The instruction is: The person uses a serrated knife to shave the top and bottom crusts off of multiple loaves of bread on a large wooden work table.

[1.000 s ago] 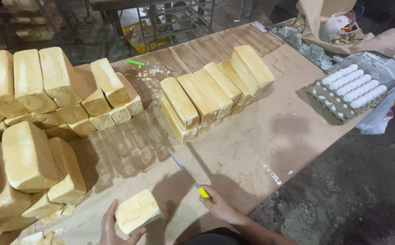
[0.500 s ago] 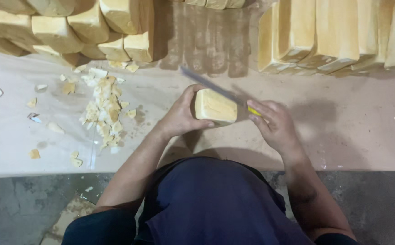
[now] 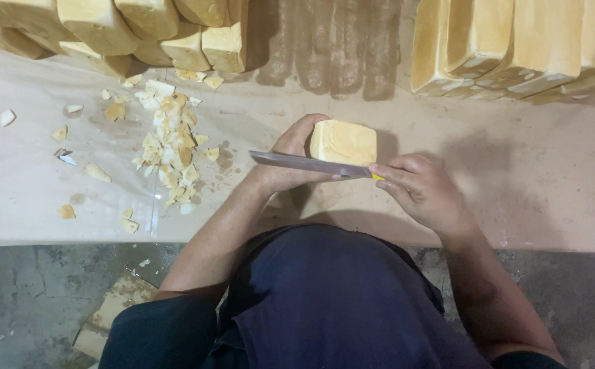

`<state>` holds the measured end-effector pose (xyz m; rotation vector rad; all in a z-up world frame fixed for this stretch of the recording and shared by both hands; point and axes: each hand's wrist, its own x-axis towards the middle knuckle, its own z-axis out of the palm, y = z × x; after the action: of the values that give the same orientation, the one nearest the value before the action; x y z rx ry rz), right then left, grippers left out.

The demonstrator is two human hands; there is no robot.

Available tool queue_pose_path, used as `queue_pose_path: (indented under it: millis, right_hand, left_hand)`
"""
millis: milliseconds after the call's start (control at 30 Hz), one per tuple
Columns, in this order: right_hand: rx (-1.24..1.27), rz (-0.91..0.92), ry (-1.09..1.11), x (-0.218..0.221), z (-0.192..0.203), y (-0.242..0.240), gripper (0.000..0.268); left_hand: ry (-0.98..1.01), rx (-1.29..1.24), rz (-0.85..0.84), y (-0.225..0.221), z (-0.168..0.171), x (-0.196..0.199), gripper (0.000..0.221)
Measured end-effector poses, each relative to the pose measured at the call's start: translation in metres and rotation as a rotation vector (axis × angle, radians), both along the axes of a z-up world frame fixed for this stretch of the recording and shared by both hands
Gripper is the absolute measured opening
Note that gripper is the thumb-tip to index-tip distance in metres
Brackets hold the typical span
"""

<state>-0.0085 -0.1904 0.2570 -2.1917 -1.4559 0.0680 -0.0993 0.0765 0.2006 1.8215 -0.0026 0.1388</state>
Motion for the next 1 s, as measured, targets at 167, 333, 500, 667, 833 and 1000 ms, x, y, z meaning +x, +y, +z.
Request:
queue_pose_path:
  millis: [167,333,500,667,833,1000]
  right_hand:
    - [0.044,0.006,0.008,-0.005,0.001,0.005,0.032]
    - [-0.078,-0.035,-0.003,0.003,0.004,0.006,0.034]
    - [0.005,-0.045,0.008,0.000,-0.003,0.012,0.031]
    - [0.173,-0.052,0.238,0.005,0.002,0.006,0.032]
    - [0.073,0.096,-0.062,0.009,-0.007,0.016,0.037]
    - [-0.001,-0.003,0.067,0.006,0.004,0.014,0.038]
  left_hand:
    - [-0.039,-0.037,-0.017,-0.001,-0.002,-0.003,0.085]
    - [-0.085,0.018,0.002,0.000,-0.010,-0.008,0.085]
    - [-0.148,0.014,0.004,0.000,-0.017,-0.015,0.083]
    - [-0.112,-0.023,0.003,0.007,-0.010,-0.022,0.087]
    - [-0.116,-0.023,0.000,0.000,-0.015,-0.024,0.088]
    - [-0.199,0.019,0.037,0.004,-0.017,-0.024,0.091]
